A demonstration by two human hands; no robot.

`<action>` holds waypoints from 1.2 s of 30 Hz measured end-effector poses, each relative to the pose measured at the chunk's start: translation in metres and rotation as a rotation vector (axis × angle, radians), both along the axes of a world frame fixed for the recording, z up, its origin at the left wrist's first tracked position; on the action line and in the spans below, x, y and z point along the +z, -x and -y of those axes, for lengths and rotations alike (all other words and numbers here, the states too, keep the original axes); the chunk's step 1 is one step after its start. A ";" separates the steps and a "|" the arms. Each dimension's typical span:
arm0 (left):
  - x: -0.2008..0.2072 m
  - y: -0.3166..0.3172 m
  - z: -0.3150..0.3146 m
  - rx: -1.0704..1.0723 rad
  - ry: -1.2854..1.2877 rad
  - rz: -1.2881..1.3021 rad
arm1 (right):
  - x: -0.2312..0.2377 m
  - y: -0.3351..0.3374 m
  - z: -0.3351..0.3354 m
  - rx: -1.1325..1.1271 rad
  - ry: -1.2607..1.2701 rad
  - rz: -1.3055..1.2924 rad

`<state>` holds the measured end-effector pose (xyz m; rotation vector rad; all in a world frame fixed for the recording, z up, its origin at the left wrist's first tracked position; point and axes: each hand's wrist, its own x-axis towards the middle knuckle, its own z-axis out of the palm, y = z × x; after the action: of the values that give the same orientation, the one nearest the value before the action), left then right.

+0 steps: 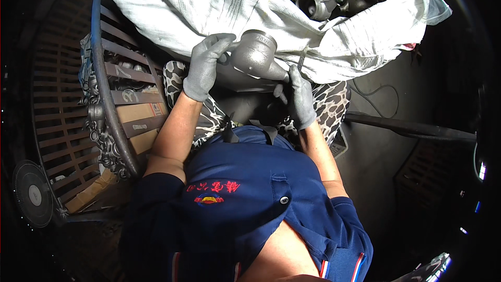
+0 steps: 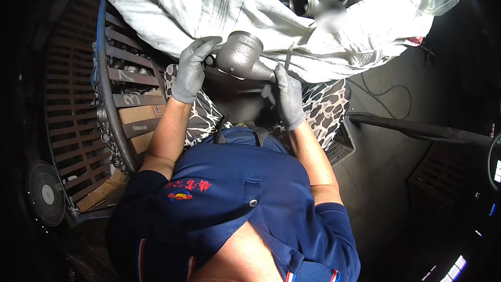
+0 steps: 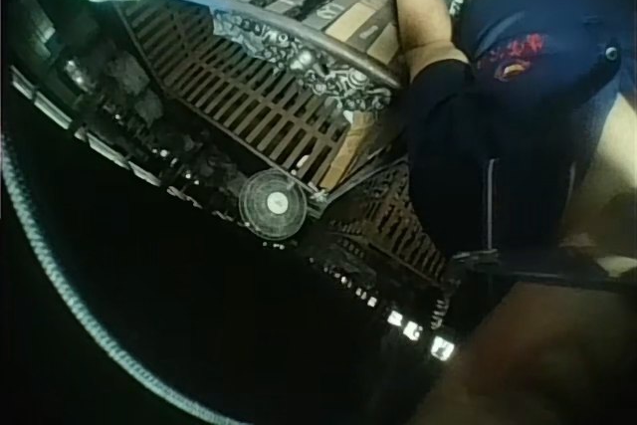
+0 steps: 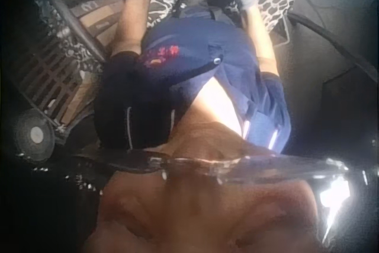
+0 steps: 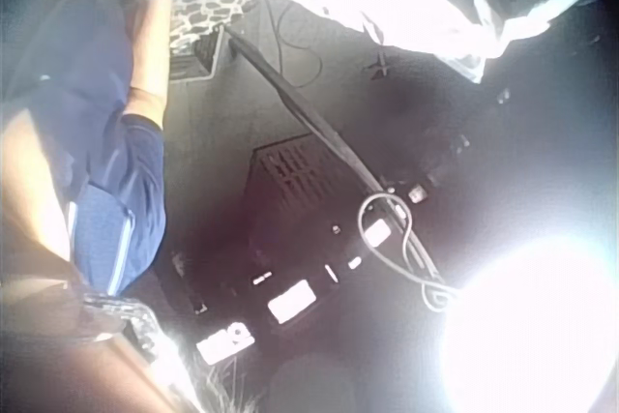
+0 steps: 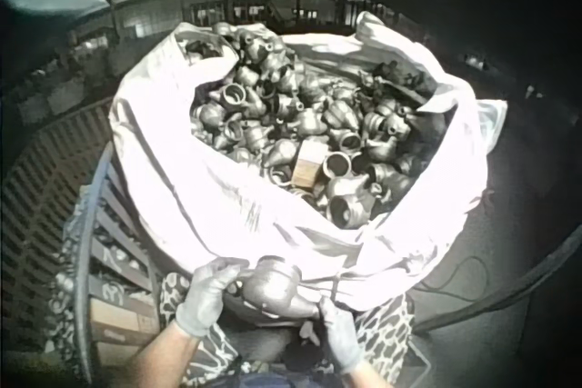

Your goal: Inspecting and marking metal cast components from a large industrial bulk bag.

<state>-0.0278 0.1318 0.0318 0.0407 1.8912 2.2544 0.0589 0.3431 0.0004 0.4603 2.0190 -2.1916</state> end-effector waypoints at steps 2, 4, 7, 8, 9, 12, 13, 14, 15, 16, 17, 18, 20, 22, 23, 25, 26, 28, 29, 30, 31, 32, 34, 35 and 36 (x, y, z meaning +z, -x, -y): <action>-0.003 0.001 0.000 0.007 -0.009 0.014 | 0.003 0.000 0.000 0.019 0.007 0.002; -0.008 0.004 0.001 0.071 -0.067 0.000 | 0.004 -0.001 0.001 0.059 0.012 0.004; -0.012 0.007 0.004 0.088 -0.060 0.066 | 0.002 -0.001 0.004 0.074 0.050 -0.005; -0.012 0.008 0.005 0.088 -0.060 0.066 | 0.003 -0.001 0.005 0.075 0.051 -0.006; -0.011 0.007 0.006 0.102 -0.045 0.080 | 0.004 -0.001 0.006 0.068 0.093 -0.010; 0.005 -0.001 0.008 0.105 0.012 0.046 | -0.001 -0.001 0.007 0.081 0.157 0.048; 0.014 -0.002 0.014 0.093 0.060 -0.003 | -0.002 0.003 0.012 0.101 0.179 0.107; 0.008 0.004 0.020 0.005 0.115 -0.075 | 0.003 0.001 0.014 0.077 0.117 0.095; 0.028 0.005 0.016 0.025 0.130 -0.037 | 0.005 -0.003 0.013 0.149 0.010 -0.003; 0.048 0.008 0.015 -0.010 0.114 -0.088 | 0.005 -0.006 0.009 0.253 -0.039 -0.038; 0.058 0.018 0.013 -0.005 0.068 -0.066 | 0.020 -0.009 0.022 0.170 -0.019 -0.056; 0.071 0.026 0.021 -0.008 0.064 -0.199 | 0.026 -0.009 0.025 0.193 -0.029 -0.093; 0.122 0.036 0.041 0.052 0.213 -0.433 | 0.034 -0.008 0.022 0.199 -0.050 -0.093; 0.151 0.060 0.083 0.160 0.343 -0.629 | 0.026 -0.002 0.018 0.166 -0.040 -0.093; 0.168 0.060 0.107 0.166 0.281 -0.645 | 0.021 0.002 0.015 0.152 -0.030 -0.097; 0.206 0.054 0.154 0.405 0.309 -0.735 | 0.018 0.004 0.013 0.219 -0.244 -0.265; 0.218 0.040 0.173 0.560 0.461 -0.729 | 0.016 0.006 0.012 0.191 -0.145 -0.192; 0.223 0.015 0.213 0.675 0.542 -0.755 | 0.009 0.009 0.010 0.159 -0.024 -0.131; 0.219 0.006 0.231 0.732 0.689 -0.748 | 0.006 0.009 0.006 0.175 -0.019 -0.111; 0.213 -0.003 0.255 0.862 1.084 -0.750 | 0.005 0.010 0.007 0.168 -0.012 -0.118; 0.206 -0.012 0.271 0.970 1.493 -0.641 | 0.004 0.011 0.006 0.148 -0.012 -0.123; 0.188 -0.014 0.299 0.979 1.576 -0.527 | 0.008 0.011 0.006 0.144 -0.023 -0.119; 0.156 -0.023 0.334 1.002 1.708 -0.178 | 0.022 0.018 0.003 0.135 -0.089 -0.132; 0.143 -0.022 0.342 0.880 1.766 -0.041 | 0.021 0.018 -0.001 0.102 -0.120 -0.190; 0.138 -0.039 0.359 0.808 1.807 0.053 | 0.034 0.025 -0.002 0.100 -0.083 -0.218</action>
<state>0.0112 -0.2276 0.1697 -1.0806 3.3323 -0.1260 0.0341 0.3452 0.0342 0.1287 2.1942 -2.1882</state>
